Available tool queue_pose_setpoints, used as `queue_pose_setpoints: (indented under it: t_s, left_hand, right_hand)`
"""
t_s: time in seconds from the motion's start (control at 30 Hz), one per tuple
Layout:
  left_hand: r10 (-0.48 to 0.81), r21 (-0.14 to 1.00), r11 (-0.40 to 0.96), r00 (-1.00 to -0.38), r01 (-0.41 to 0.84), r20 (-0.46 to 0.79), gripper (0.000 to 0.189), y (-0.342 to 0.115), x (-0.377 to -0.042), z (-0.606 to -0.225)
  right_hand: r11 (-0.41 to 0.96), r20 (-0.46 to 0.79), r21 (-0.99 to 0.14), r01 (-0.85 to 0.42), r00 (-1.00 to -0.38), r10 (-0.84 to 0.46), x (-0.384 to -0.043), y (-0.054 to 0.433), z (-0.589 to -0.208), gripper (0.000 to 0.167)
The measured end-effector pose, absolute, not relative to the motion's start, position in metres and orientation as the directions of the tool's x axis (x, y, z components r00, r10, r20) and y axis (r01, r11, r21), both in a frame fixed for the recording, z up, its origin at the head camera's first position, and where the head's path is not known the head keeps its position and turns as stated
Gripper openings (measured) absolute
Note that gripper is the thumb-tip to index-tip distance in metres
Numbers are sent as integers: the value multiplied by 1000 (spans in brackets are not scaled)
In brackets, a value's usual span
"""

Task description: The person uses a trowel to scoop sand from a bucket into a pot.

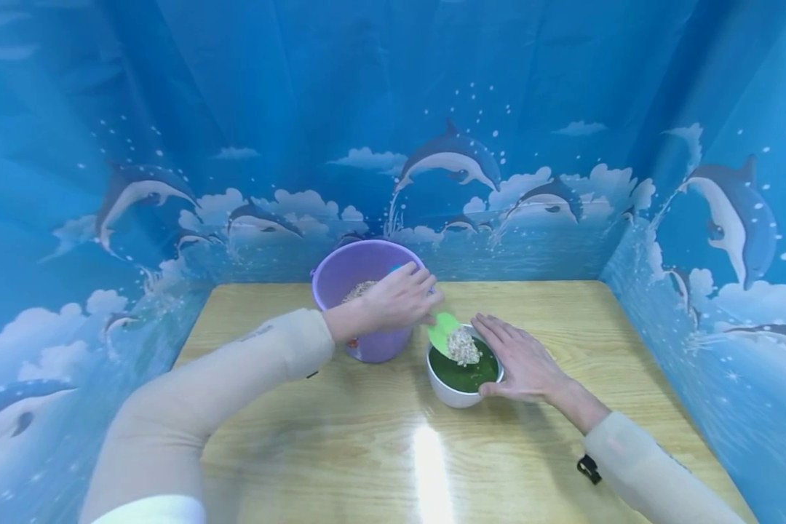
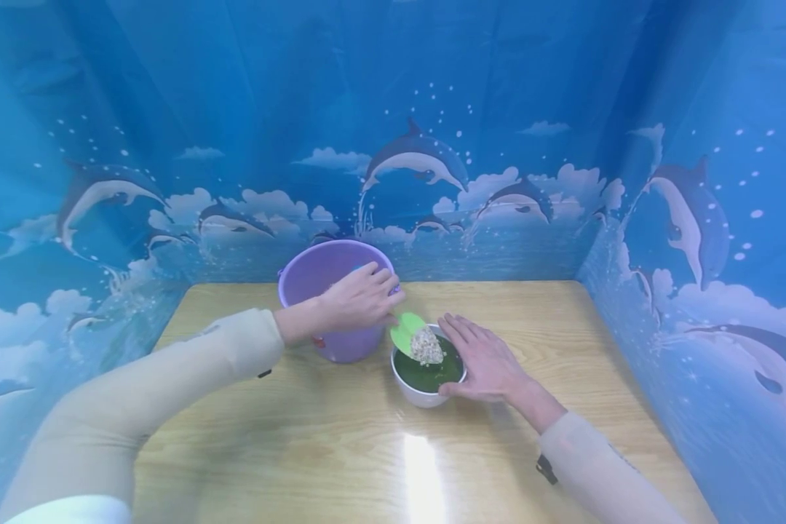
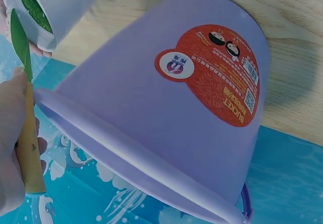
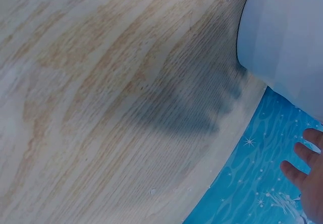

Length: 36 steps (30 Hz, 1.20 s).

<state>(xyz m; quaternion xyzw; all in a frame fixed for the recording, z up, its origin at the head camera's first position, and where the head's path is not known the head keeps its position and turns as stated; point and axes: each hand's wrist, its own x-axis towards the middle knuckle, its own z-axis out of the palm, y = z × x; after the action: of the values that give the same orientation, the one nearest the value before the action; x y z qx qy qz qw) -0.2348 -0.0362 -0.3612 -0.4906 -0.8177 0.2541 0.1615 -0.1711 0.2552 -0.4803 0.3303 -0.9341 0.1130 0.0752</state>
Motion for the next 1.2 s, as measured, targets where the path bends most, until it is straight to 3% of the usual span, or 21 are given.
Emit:
queue_pose_setpoints:
  t_s: [0.63,1.2]
  left_hand:
    - [881,-661,336,-472,671,-31,51,-24,-232,-358]
    - [907,-726,272,-419,632,-25,42,-33,-229,-351]
  right_hand:
    - [770,196,-152,-620,-782,-591,-171,255,-479,124]
    - [763,203,-166,-625,-779,-594,-171,256,-481,125]
